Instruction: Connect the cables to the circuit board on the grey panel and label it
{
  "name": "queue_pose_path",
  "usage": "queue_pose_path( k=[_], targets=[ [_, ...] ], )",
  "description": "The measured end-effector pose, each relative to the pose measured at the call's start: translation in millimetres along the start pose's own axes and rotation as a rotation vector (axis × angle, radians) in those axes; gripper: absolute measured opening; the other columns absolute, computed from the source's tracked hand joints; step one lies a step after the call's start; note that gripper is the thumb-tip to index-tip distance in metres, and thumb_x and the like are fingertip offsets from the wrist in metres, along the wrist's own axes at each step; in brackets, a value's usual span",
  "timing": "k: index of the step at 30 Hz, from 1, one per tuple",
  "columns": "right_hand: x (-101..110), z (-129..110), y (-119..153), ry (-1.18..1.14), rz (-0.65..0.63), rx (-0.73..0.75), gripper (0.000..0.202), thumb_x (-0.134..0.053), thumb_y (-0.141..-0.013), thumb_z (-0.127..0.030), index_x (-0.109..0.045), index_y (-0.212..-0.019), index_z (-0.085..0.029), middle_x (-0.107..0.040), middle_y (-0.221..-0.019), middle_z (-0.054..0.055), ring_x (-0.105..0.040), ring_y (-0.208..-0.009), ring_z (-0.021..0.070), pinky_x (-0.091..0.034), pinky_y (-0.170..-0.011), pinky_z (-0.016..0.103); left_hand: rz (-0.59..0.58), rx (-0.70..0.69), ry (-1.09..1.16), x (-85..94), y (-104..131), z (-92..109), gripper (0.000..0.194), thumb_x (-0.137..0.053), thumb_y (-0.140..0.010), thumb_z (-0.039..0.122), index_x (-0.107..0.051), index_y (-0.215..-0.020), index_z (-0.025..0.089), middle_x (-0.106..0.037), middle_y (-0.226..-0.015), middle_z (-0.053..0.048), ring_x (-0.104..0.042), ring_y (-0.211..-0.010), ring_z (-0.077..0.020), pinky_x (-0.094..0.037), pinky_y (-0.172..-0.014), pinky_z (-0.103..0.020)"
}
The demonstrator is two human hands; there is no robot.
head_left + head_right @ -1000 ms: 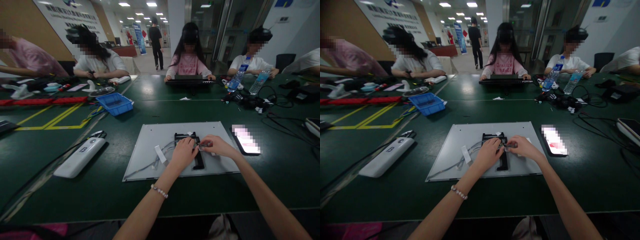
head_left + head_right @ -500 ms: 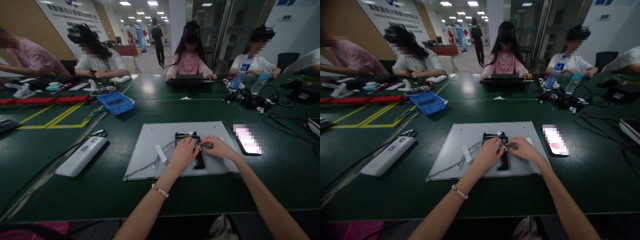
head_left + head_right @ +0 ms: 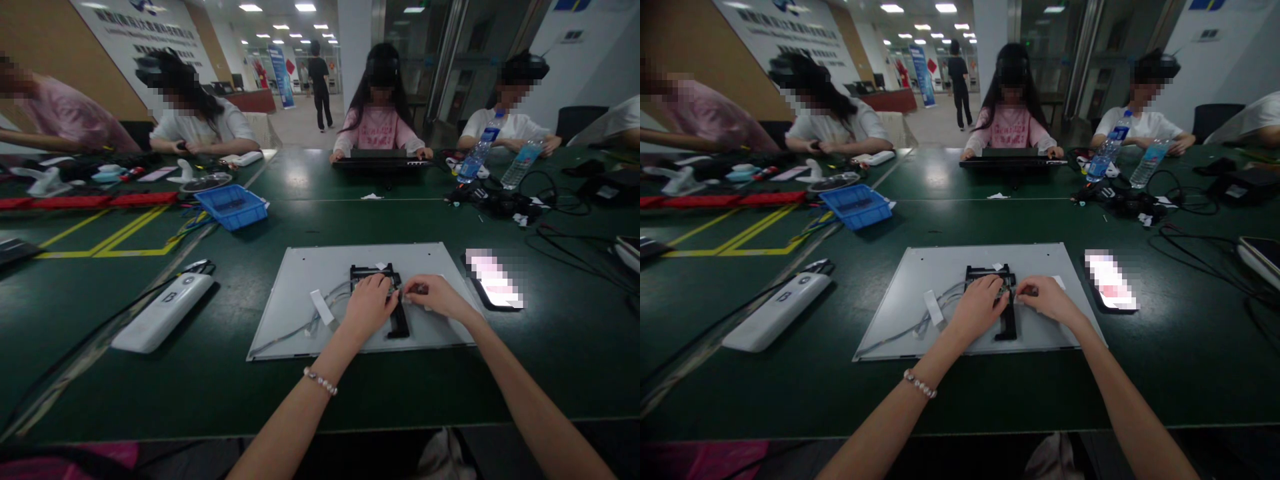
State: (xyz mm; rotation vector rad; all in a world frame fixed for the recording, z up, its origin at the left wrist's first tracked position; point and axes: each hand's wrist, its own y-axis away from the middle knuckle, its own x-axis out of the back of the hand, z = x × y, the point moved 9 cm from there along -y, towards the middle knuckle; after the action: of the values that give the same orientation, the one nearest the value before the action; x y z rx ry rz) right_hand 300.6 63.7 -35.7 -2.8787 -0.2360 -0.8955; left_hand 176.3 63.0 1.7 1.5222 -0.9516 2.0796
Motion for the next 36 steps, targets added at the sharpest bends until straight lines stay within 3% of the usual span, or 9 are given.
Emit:
queue_pose_path(
  k=[5,13,19,27,36],
  targets=[
    [1.6,11.0,-1.3,-0.163,-0.014,-0.051,0.012,-0.058,-0.077,-0.027,-0.063,-0.084,-0.018,-0.066,-0.077,0.002,-0.060,-0.071,0.0148,-0.045,-0.067,0.028,0.007,0.000,-0.003,-1.0,-0.1,-1.0,0.029,-0.037,-0.094,0.033,-0.052,-0.112,0.015,-0.057,-0.111,-0.010,-0.051,-0.109,-0.0229,-0.040,-0.094,-0.038],
    [-1.3,5.8,-0.8,-0.165,-0.037,-0.046,0.018,-0.056,-0.079,-0.032,-0.066,-0.086,-0.018,-0.067,-0.082,0.004,-0.060,-0.073,0.0154,-0.047,-0.069,0.029,0.030,-0.002,0.030,7.8,-0.8,0.2,0.027,-0.038,-0.094,0.032,-0.052,-0.110,0.014,-0.057,-0.110,-0.009,-0.052,-0.108,-0.0213,-0.040,-0.094,-0.035],
    [-4.1,6.6,-1.7,-0.133,0.010,-0.044,0.015,-0.059,-0.077,-0.029,-0.068,-0.085,-0.020,-0.069,-0.081,0.004,-0.061,-0.072,0.0164,-0.047,-0.068,0.029,-0.007,0.094,-0.034,19.0,-21.3,-17.3,0.021,-0.040,-0.092,0.022,-0.055,-0.105,0.015,-0.059,-0.103,-0.008,-0.057,-0.094,-0.0195,-0.044,-0.085,-0.032],
    [-3.7,5.0,-0.9,-0.122,0.020,-0.036,0.015,-0.057,-0.076,-0.026,-0.068,-0.085,-0.019,-0.070,-0.080,0.003,-0.062,-0.071,0.0166,-0.047,-0.065,0.028,-0.156,0.116,-0.150,-2.4,-54.1,-26.5,0.018,-0.044,-0.089,0.019,-0.060,-0.094,0.013,-0.062,-0.094,-0.010,-0.059,-0.092,-0.0208,-0.045,-0.083,-0.032],
    [-2.9,2.6,-0.9,-0.105,0.019,-0.030,0.015,-0.058,-0.076,-0.025,-0.068,-0.085,-0.019,-0.070,-0.079,0.002,-0.062,-0.071,0.0155,-0.047,-0.067,0.027,-0.215,0.141,-0.185,-17.6,-62.2,-36.1,0.024,-0.041,-0.085,0.006,-0.063,-0.093,0.013,-0.065,-0.091,-0.011,-0.062,-0.090,-0.0198,-0.047,-0.082,-0.029]
  ],
)
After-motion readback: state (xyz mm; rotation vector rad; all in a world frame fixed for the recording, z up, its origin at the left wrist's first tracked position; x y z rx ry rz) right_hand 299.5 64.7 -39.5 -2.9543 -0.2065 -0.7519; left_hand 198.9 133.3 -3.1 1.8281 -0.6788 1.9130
